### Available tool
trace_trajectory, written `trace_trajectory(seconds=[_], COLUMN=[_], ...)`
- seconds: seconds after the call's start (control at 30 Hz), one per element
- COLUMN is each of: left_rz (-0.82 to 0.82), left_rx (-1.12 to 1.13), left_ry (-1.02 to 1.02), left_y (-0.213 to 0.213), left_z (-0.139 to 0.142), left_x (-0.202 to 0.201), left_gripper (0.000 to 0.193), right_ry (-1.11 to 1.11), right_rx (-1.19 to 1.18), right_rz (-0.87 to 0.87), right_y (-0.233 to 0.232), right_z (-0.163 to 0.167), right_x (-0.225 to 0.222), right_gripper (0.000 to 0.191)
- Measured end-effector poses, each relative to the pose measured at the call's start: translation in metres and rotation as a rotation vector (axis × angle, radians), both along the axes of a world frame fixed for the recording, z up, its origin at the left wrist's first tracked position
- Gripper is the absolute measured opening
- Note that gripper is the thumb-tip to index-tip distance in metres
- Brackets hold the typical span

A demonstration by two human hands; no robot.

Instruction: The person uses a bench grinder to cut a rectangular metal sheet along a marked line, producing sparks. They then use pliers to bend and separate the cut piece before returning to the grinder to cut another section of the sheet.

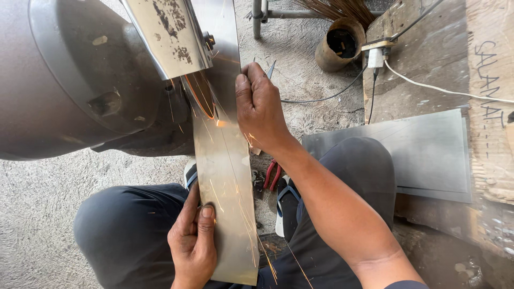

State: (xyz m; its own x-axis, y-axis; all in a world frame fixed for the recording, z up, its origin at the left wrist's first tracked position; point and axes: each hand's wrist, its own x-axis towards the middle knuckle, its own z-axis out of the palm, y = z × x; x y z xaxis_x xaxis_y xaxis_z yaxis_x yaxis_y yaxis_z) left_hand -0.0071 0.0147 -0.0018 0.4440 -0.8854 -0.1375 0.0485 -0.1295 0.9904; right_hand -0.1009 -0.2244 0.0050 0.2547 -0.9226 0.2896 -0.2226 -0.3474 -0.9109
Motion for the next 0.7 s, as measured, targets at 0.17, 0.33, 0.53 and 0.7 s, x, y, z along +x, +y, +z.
trace_trajectory(seconds=[0.17, 0.33, 0.53, 0.7], left_rz=[0.053, 0.101, -0.024, 0.076], left_rx=[0.055, 0.179, 0.281, 0.203], left_ry=[0.195, 0.795, 0.537, 0.485], left_y=[0.015, 0.034, 0.030, 0.006], left_z=[-0.009, -0.030, -0.048, -0.029], left_x=[-0.002, 0.013, 0.006, 0.011], left_gripper=[0.053, 0.048, 0.037, 0.039], right_ry=[0.033, 0.041, 0.038, 0.291], right_rx=[0.039, 0.089, 0.300, 0.690], right_rz=[-0.008, -0.085, -0.093, 0.090], right_y=[0.018, 0.013, -0.010, -0.054], right_z=[-0.014, -0.038, -0.042, -0.007], right_x=[-0.006, -0.015, -0.018, -0.029], right_gripper=[0.020, 0.020, 0.030, 0.045])
